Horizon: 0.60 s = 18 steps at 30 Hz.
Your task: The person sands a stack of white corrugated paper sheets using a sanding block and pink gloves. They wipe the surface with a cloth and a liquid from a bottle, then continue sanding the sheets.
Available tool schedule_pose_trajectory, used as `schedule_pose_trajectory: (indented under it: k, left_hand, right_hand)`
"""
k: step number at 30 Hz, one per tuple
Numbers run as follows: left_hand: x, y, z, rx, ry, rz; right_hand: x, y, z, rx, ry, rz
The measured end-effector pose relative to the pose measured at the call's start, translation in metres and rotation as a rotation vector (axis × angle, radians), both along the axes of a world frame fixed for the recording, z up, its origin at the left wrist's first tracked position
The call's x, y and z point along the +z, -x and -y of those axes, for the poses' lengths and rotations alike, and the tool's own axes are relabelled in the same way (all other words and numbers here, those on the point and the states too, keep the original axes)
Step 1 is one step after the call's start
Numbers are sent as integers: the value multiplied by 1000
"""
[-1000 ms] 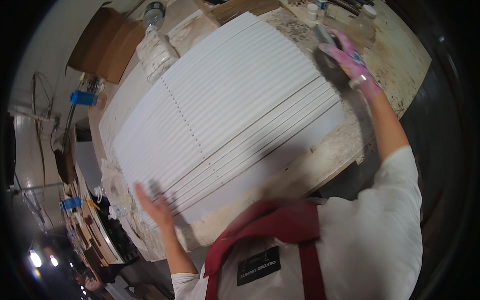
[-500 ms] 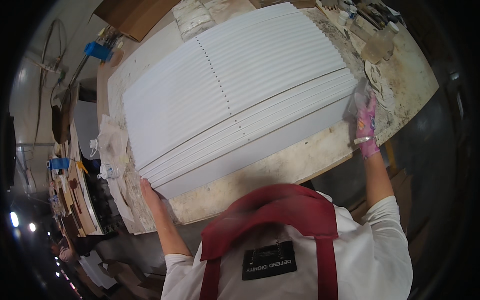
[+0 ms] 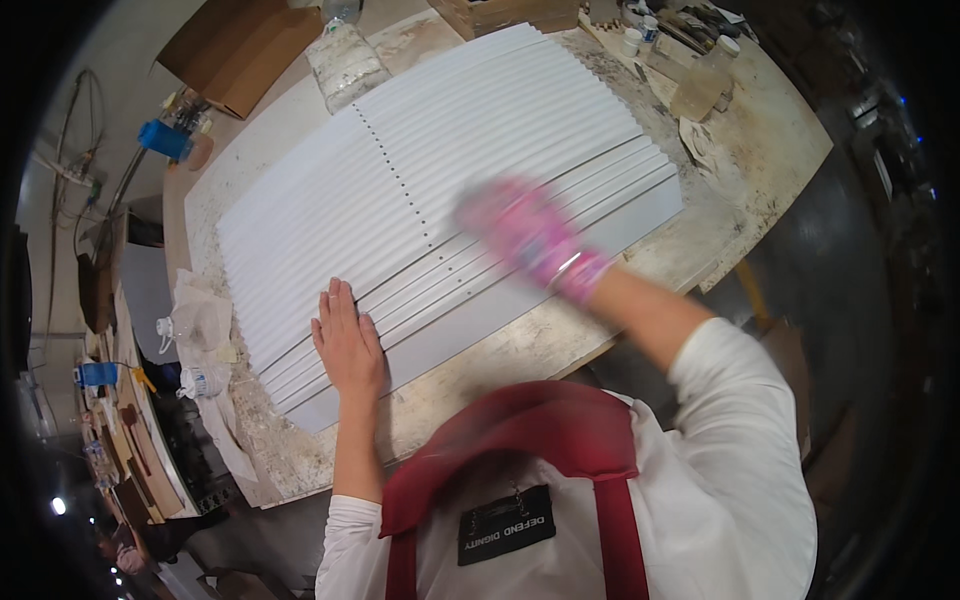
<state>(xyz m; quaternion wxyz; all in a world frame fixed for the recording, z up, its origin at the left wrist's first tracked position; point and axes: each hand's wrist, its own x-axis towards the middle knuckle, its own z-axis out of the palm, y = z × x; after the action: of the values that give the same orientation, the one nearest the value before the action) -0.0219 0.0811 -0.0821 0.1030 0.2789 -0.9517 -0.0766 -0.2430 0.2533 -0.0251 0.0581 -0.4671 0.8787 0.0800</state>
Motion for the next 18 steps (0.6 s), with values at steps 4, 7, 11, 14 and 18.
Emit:
schedule_pose_trajectory:
  k: [4, 7, 11, 14, 18]
  left_hand:
    - [5, 12, -6, -8, 3, -8]
    - [5, 11, -7, 15, 18, 14]
    - [0, 7, -2, 15, 9, 13]
    - [6, 6, -5, 1, -25, -33]
    - [8, 18, -4, -60, -7, -12]
  right_hand:
    - [-6, 130, -168, -311, 449, -278]
    - [19, 83, -82, -114, 392, -126]
    - [3, 12, -29, 272, 399, 2]
    - [-33, 113, -121, 142, 617, -249]
    - [28, 136, -145, -245, 359, -272]
